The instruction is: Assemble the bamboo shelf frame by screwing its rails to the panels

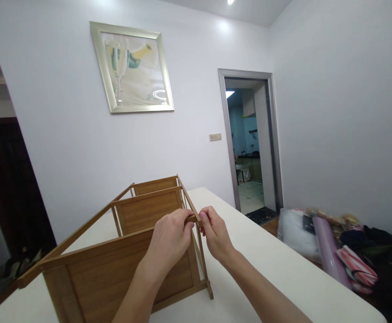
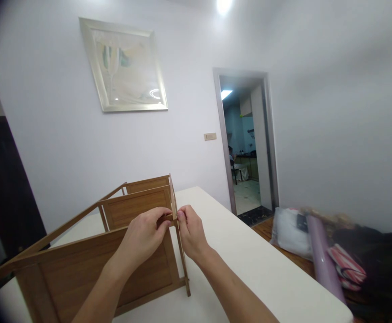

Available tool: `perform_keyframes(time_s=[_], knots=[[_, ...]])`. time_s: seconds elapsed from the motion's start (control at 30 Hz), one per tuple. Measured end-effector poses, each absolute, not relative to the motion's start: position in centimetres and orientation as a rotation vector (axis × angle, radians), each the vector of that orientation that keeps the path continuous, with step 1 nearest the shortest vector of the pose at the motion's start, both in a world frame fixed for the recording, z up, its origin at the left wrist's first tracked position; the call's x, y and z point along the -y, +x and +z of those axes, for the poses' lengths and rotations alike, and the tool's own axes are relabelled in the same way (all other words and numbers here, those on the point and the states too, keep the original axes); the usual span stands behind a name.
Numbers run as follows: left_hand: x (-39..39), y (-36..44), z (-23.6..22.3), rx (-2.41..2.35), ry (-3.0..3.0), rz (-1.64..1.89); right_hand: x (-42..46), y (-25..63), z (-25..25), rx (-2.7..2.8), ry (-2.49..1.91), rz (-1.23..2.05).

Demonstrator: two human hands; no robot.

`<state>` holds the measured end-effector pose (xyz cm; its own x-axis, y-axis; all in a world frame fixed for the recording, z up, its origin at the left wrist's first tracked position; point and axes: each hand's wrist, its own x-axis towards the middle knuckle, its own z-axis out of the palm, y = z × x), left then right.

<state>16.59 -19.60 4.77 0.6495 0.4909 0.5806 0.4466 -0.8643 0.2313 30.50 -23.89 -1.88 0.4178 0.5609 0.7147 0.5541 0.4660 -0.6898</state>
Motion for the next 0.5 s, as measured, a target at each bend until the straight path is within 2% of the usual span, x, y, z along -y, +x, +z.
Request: perform_keyframes(time_s=[0.23,0.5], knots=[[19.8,16.4,4.8,-0.787,2.794,1.015,23.0,30.9,-1.4,1.256,-1.242,-0.097],[19.7,16.6,4.7,-0.784,2.798,1.016,22.9,31.1,-1.4,1.197,-1.185,0.081]])
